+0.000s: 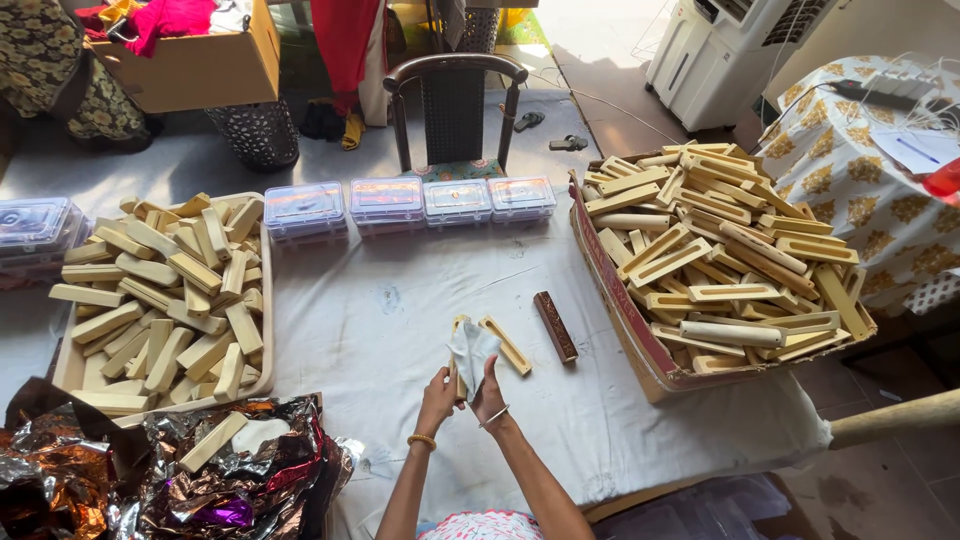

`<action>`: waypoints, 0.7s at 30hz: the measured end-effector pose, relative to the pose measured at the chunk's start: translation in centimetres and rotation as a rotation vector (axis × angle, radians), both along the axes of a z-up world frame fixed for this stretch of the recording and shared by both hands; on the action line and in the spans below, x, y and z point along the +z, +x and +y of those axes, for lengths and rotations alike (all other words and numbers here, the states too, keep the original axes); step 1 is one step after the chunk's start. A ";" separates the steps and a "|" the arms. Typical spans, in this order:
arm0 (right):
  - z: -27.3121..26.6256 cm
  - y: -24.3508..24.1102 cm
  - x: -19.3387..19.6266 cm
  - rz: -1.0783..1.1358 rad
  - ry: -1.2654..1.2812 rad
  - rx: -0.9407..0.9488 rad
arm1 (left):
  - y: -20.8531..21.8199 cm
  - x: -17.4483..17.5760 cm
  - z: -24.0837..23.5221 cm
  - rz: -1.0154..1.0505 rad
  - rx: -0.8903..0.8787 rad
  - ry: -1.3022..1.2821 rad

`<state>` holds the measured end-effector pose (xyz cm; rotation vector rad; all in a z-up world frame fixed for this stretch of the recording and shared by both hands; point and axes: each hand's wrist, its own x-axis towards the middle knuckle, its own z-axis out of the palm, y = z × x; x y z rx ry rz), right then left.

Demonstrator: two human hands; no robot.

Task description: The person wraps a small wooden block in a shiny metallic foil sheet, folding the edges to seal it. They then place the wrapped block into a cardboard box filled with similar wooden items. The person proceeds to pick up another wooden block and wipes it with a white cloth.

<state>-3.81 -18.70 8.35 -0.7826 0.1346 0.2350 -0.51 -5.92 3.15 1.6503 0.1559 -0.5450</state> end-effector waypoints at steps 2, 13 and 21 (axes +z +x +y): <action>0.3 0.1 -0.8 -0.079 0.040 0.046 | 0.2 -2.1 -0.3 -0.133 0.055 0.124; 0.2 1.6 -3.2 0.302 -0.144 -0.224 | -1.1 -0.1 -0.9 -0.464 -0.077 0.515; -3.7 8.8 -12.9 0.354 0.046 -0.247 | -1.2 2.5 1.3 -0.069 -0.319 0.338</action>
